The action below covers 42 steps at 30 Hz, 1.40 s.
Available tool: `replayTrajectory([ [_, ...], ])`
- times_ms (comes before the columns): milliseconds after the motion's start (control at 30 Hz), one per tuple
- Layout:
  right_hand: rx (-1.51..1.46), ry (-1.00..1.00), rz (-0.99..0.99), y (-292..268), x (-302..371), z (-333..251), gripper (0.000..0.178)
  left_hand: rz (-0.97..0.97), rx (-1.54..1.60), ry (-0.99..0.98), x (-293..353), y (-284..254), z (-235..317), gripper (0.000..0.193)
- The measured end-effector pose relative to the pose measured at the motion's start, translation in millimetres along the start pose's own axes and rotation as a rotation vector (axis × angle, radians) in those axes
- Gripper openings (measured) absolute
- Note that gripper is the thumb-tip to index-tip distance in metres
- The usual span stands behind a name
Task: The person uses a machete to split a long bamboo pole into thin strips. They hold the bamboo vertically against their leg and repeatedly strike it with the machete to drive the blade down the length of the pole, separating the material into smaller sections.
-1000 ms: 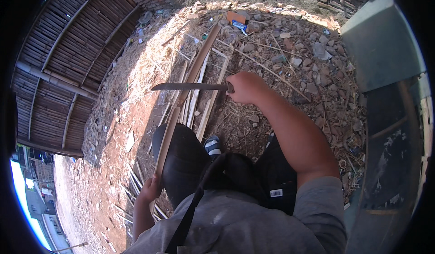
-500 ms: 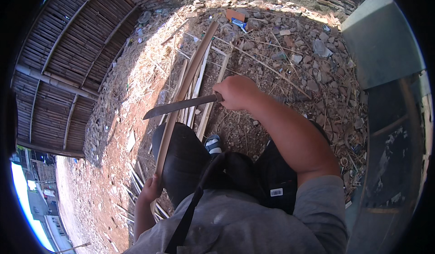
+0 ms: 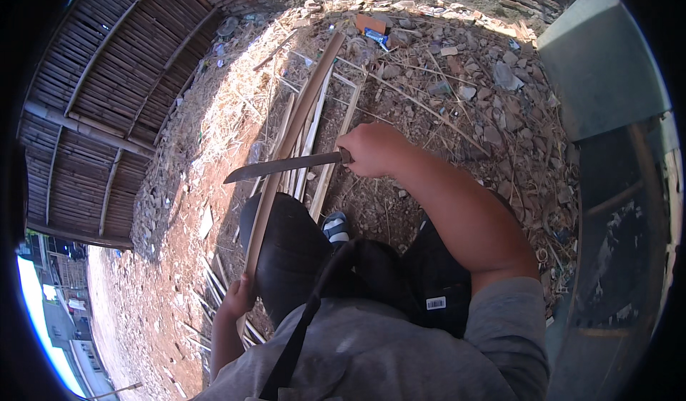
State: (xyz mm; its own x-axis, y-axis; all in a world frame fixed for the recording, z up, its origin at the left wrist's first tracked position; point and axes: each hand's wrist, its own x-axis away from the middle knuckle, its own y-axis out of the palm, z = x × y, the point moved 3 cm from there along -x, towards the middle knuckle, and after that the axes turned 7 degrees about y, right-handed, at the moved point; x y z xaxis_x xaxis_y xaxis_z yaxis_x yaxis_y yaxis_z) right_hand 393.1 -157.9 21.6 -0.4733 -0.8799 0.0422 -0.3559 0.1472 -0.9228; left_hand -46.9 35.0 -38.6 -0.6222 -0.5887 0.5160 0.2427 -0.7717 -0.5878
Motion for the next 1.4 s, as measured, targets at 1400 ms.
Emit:
replayTrajectory([
  [1400,0.096,-0.045,-0.023,-7.4,-0.3,-17.6,0.017,0.055,-0.149,0.093,-2.0,-4.2,-7.6,0.070],
])
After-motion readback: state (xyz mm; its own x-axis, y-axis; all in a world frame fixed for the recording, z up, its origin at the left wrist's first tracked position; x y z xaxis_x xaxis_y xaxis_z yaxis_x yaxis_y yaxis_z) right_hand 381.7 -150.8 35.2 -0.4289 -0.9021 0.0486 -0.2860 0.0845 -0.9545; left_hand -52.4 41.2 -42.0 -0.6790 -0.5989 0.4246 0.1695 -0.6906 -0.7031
